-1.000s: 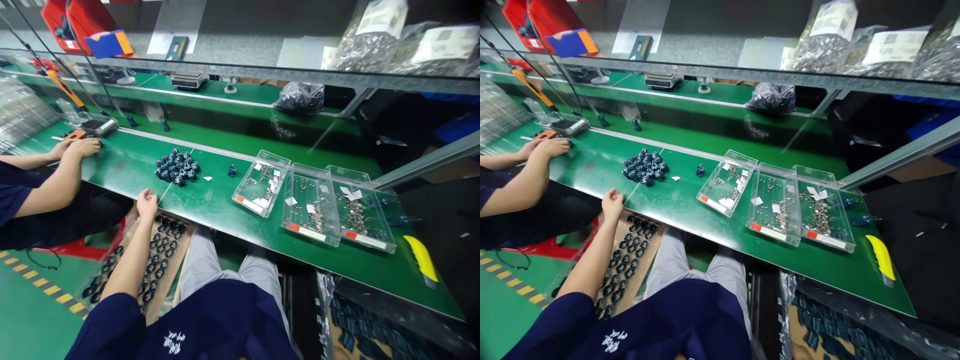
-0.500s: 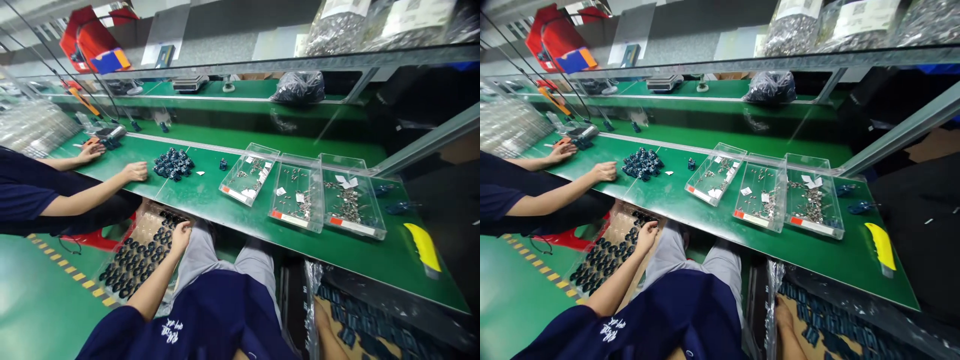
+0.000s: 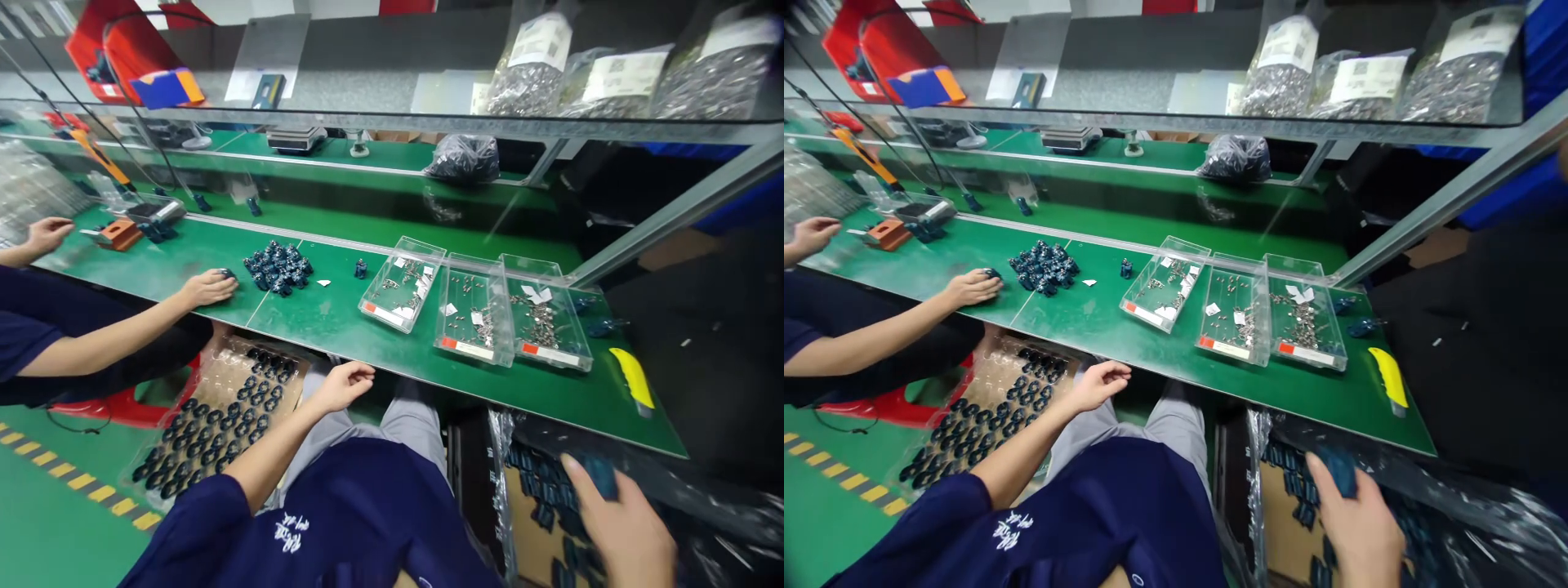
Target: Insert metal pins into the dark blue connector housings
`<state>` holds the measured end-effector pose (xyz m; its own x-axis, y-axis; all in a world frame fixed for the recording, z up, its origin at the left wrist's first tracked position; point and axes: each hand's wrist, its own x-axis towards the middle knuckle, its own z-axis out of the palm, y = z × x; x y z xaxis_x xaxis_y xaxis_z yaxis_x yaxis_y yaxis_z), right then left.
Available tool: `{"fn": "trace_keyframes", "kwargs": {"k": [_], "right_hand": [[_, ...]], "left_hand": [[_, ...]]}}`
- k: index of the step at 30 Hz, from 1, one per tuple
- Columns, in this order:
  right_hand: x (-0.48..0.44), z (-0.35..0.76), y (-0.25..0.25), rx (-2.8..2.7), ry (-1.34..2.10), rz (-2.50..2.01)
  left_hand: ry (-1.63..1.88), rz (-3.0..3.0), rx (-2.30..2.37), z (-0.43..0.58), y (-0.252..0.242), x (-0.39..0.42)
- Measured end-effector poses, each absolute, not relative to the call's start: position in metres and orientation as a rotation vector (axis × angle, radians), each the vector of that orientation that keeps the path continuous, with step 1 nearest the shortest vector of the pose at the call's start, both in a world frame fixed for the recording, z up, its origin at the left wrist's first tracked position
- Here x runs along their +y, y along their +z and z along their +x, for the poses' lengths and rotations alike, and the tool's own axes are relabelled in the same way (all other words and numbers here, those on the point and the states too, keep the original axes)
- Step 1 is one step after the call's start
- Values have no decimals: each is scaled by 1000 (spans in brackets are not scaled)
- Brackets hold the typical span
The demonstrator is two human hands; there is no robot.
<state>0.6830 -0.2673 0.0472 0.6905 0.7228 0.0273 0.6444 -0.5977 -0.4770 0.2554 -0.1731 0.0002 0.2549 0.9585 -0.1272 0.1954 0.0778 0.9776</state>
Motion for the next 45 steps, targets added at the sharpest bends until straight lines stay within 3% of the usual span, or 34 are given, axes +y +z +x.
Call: {"fn": "trace_keyframes", "kwargs": {"k": [7, 11, 14, 18, 28, 32, 37, 45], "right_hand": [[-189, 482, 88, -1786, 473, -1442], [-162, 431, 95, -1897, 474, -1185], [-156, 419, 93, -1822, 678, -1036], [-146, 415, 92, -1725, 833, -900], [-126, 417, 103, -1986, 697, -944], [-88, 442, 95, -1914, 850, -1088], [-4, 478, 91, -2036, 539, -1587], [78, 429, 52, -2516, 562, -1627]], "left_hand": [[996, 1417, 771, 287, 81, -163], [1266, 1271, 841, 272, 83, -160], [1448, 1172, 857, 255, 77, -158], [1494, 1124, 840, 240, 69, -155], [1085, 1679, 1003, 235, 65, -137], [1058, 1516, 1045, 237, 53, -136], [1140, 1305, 1064, 235, 36, -136], [1072, 1291, 1166, 228, 16, -136]]}}
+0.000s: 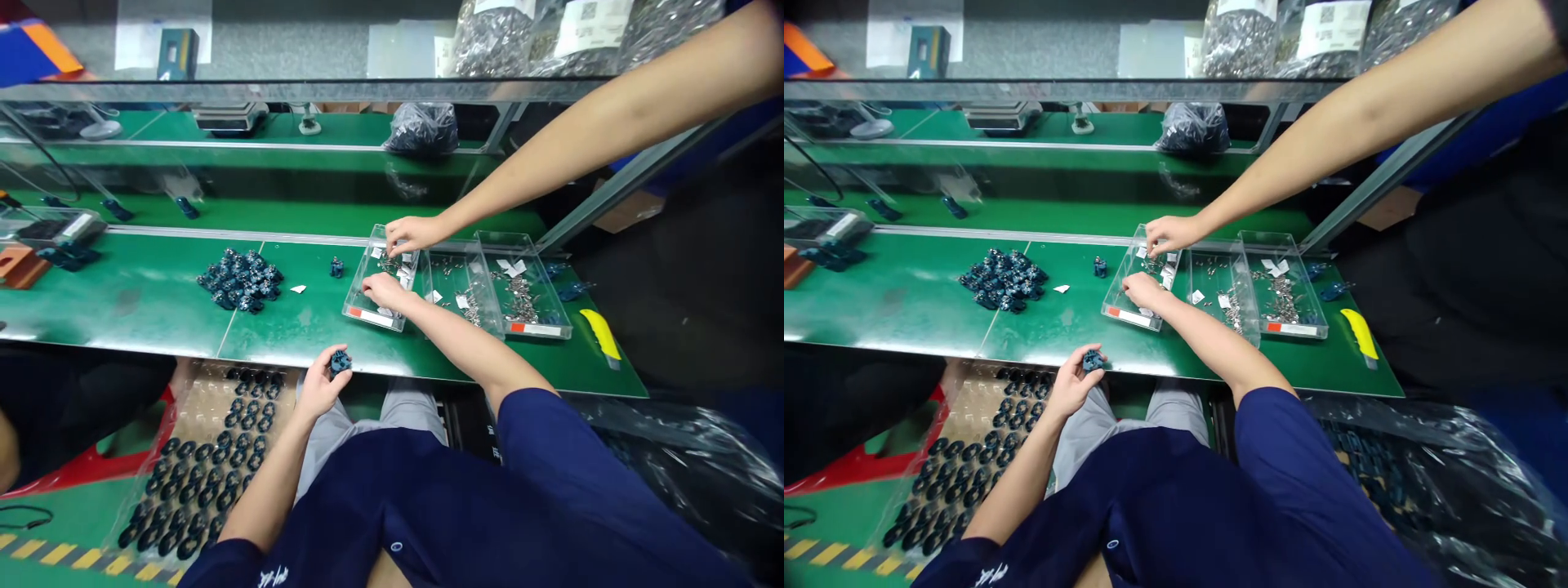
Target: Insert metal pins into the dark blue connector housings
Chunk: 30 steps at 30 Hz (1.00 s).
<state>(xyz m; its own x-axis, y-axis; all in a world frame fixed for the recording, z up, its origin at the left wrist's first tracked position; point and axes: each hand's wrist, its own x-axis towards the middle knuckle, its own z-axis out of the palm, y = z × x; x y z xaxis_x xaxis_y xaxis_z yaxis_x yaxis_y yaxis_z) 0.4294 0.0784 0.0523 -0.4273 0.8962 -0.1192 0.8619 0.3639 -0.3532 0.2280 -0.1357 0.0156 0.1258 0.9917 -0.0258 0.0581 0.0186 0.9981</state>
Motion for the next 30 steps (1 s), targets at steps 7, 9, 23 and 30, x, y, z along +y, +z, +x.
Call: {"fn": "trace_keyframes", "kwargs": {"k": [7, 9, 23, 30], "right_hand": [[100, 406, 30, -2530, 624, -1719], [99, 409, 33, -2508, 625, -1726], [-53, 436, 80, -1627, 1424, -1011], [-101, 439, 91, -1421, 1573, -966]], "left_hand": [[1050, 1288, 1206, 226, 4, -137], [1063, 1265, 1225, 225, 4, -136], [1307, 1014, 1003, 254, 46, -105], [1374, 1147, 996, 269, 57, -122]]}}
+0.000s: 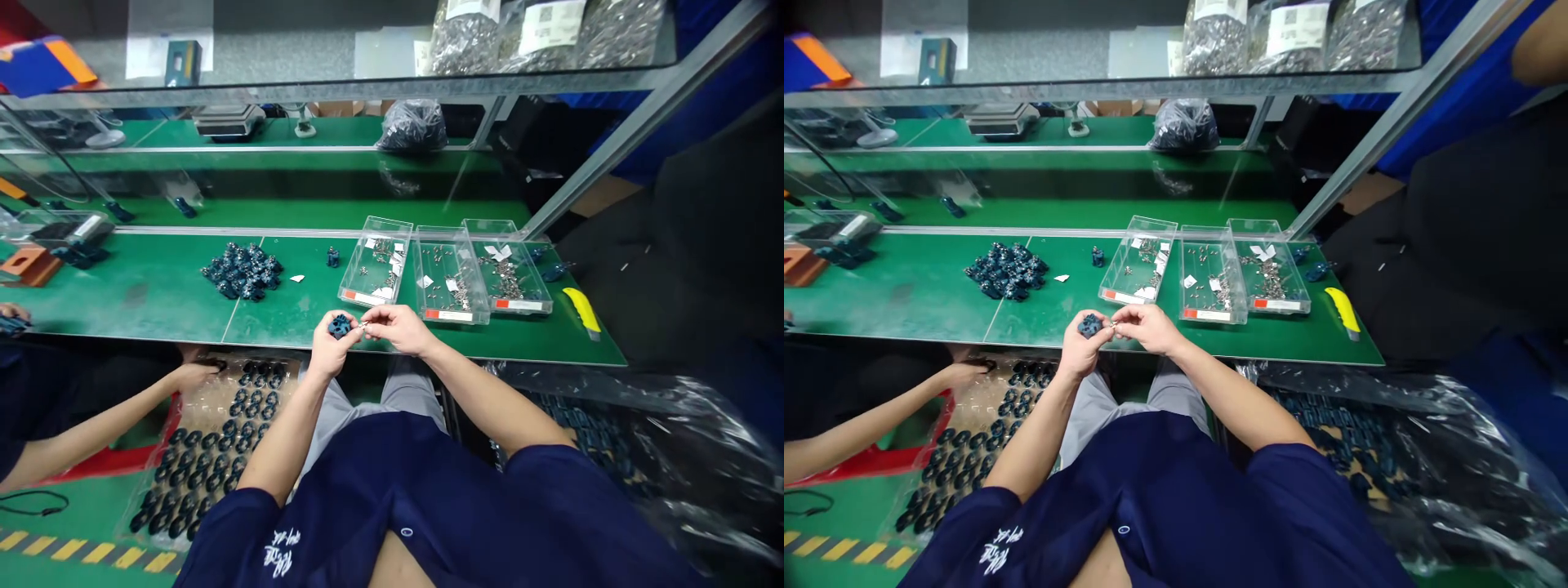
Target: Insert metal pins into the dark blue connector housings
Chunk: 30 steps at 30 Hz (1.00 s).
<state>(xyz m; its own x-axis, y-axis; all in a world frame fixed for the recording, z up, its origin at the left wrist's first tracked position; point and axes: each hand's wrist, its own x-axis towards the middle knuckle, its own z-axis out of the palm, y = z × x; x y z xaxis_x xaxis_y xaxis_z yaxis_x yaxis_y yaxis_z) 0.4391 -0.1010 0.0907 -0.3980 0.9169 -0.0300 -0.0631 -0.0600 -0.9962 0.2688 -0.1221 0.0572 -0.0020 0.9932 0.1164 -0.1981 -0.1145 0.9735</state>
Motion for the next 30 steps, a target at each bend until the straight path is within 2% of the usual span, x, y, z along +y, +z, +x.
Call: {"fn": "trace_keyframes", "kwargs": {"k": [4, 8, 14, 22, 30], "right_hand": [[-106, 439, 88, -1222, 1637, -1022], [-110, 439, 81, -1264, 1567, -1069], [-110, 461, 97, -1614, 1097, -999], [-118, 471, 121, -1971, 1051, -812], [-118, 465, 124, -1999, 1051, -786]], "left_hand": [[1420, 1301, 1115, 271, 60, -128], [1413, 1383, 1168, 274, 59, -131], [1208, 1151, 914, 267, 60, -132], [1112, 1078, 842, 261, 60, -132], [1072, 1246, 846, 264, 62, -139]]}}
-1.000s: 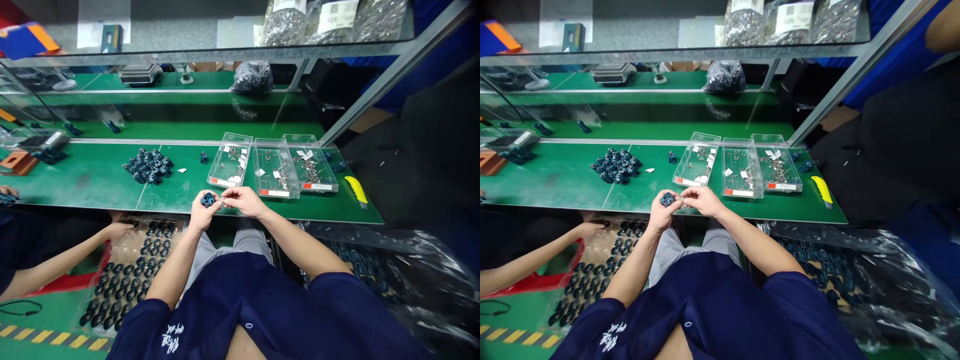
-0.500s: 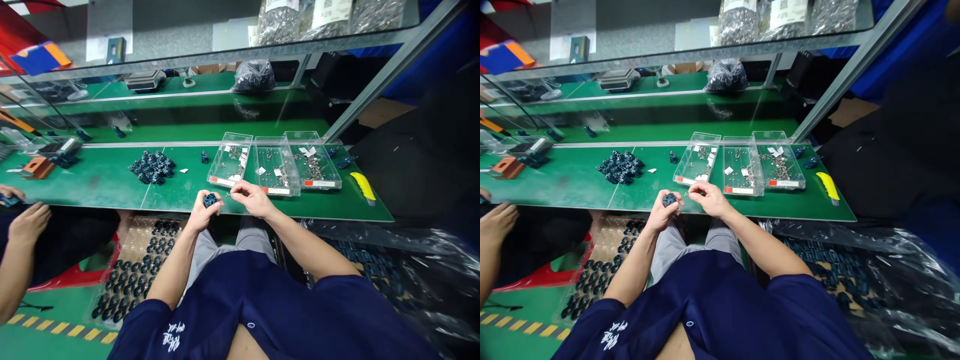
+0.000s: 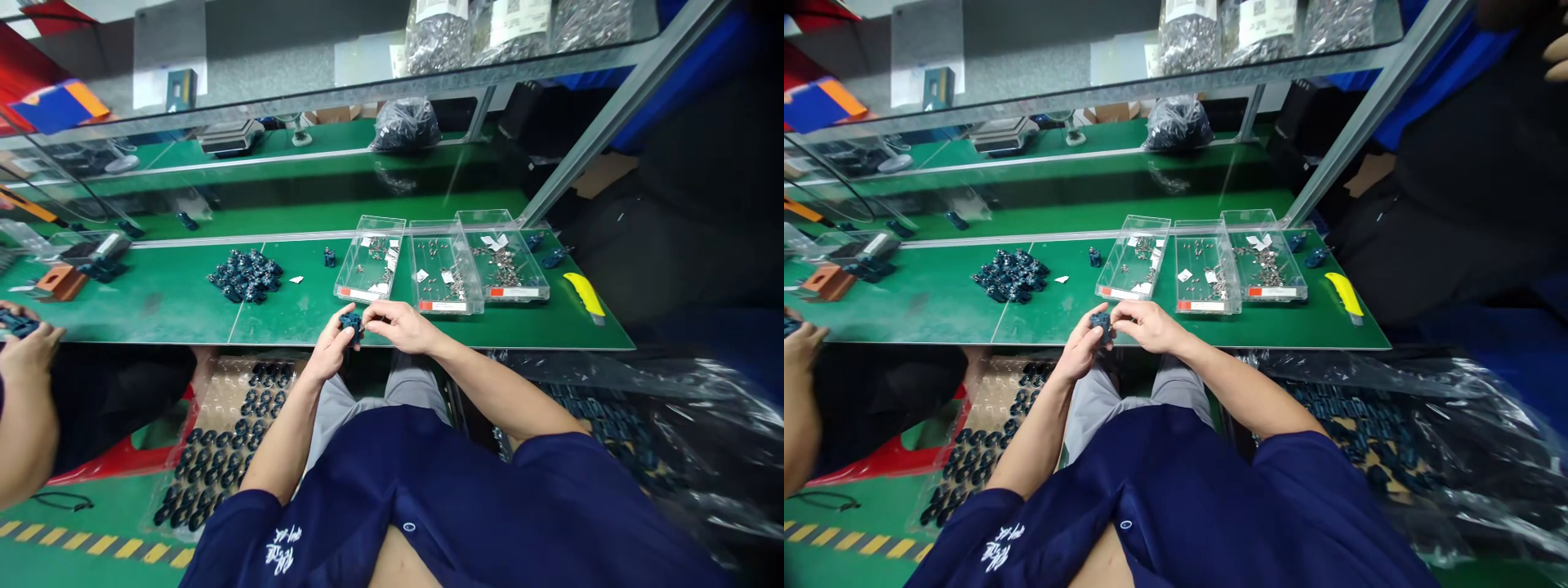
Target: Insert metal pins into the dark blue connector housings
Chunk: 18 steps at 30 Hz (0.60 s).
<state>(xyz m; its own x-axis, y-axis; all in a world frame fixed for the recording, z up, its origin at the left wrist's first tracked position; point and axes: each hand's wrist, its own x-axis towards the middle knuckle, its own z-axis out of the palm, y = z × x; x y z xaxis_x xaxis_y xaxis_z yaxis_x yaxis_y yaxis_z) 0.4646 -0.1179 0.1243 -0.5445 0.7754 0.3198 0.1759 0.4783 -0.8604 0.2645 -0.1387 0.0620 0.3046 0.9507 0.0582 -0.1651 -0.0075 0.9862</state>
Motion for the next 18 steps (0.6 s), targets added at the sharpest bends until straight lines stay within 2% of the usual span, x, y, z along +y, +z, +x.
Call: {"fn": "trace_keyframes", "kwargs": {"k": [9, 15, 18], "right_hand": [[-123, 460, 117, -1964, 968, -873], [-135, 449, 103, -1997, 580, -847], [-135, 450, 94, -1976, 628, -931]], "left_hand": [[1125, 1648, 1168, 271, 65, -140], [1155, 1801, 1309, 274, 60, -137], [1099, 1860, 1331, 276, 53, -135]]}}
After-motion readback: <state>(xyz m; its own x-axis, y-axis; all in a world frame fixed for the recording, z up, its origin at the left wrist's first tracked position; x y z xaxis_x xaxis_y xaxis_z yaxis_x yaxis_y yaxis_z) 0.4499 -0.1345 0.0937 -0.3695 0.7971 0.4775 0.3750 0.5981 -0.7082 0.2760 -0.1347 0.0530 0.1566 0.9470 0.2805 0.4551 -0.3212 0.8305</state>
